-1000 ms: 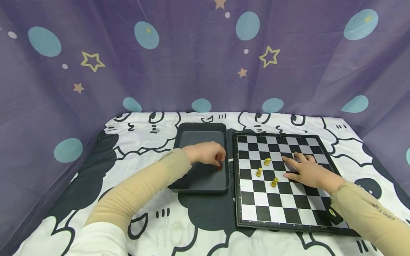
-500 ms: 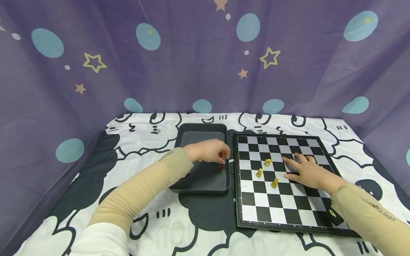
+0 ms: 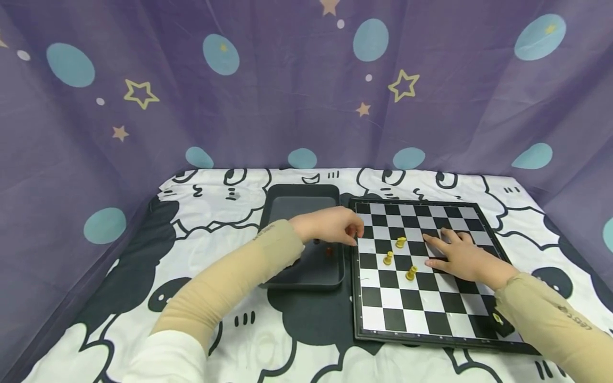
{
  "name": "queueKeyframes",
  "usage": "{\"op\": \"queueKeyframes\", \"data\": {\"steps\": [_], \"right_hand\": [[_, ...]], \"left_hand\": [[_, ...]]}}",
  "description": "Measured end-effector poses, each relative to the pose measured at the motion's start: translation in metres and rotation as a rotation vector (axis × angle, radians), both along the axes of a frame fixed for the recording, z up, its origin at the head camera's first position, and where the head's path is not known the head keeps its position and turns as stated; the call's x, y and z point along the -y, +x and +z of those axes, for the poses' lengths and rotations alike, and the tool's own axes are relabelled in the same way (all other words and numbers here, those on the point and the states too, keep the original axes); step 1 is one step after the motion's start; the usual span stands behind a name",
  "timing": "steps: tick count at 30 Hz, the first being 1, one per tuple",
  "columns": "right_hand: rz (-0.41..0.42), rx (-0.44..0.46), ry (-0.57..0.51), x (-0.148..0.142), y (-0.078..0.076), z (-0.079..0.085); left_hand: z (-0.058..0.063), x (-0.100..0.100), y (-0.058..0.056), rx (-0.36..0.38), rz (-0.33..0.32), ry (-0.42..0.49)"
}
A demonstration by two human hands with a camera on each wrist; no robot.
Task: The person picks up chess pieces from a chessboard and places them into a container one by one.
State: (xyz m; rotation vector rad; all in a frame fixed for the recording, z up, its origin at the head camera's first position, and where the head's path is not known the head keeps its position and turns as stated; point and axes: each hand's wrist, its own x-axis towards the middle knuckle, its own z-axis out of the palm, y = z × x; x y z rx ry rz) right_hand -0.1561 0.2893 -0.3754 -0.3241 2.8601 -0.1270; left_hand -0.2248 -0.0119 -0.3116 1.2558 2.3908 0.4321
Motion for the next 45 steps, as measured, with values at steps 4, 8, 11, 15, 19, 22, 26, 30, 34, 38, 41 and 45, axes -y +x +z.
{"op": "queueKeyframes", "data": {"steps": [4, 8, 11, 15, 19, 22, 26, 30, 34, 38, 41, 45], "right_hand": [[-0.006, -0.001, 0.003, -0.002, 0.0, -0.001], [-0.006, -0.006, 0.003, -0.002, 0.001, -0.002], [-0.003, -0.009, 0.004, -0.002, 0.001, -0.003], [0.005, -0.015, 0.008, -0.002, 0.0, -0.003], [0.006, -0.014, 0.004, -0.001, 0.0, -0.001], [0.007, -0.007, 0.001, -0.001, -0.001, 0.0], [0.01, -0.001, 0.002, 0.0, -0.001, 0.001], [0.005, -0.003, 0.006, 0.001, -0.001, 0.001], [0.014, -0.015, 0.016, 0.0, -0.002, 0.0], [0.023, -0.025, 0.021, 0.0, -0.002, 0.0], [0.02, -0.023, 0.019, -0.001, -0.002, 0.0], [0.018, -0.019, 0.02, -0.001, -0.003, 0.0]], "left_hand": [[0.002, -0.013, 0.002, 0.026, -0.034, 0.014], [0.004, -0.026, 0.005, 0.047, -0.062, 0.028], [0.004, -0.034, 0.008, 0.052, -0.081, 0.032], [0.003, -0.044, 0.009, 0.033, -0.106, 0.023], [0.0, -0.051, 0.009, 0.013, -0.126, 0.011], [-0.001, -0.055, 0.009, 0.005, -0.137, -0.005], [-0.004, -0.06, 0.008, -0.004, -0.143, -0.044], [-0.006, -0.065, 0.007, 0.002, -0.143, -0.081], [-0.008, -0.069, 0.007, 0.018, -0.152, -0.108], [-0.009, -0.073, 0.006, 0.024, -0.157, -0.139], [-0.01, -0.075, 0.004, 0.027, -0.153, -0.157], [-0.009, -0.077, 0.003, 0.038, -0.145, -0.168]]}}
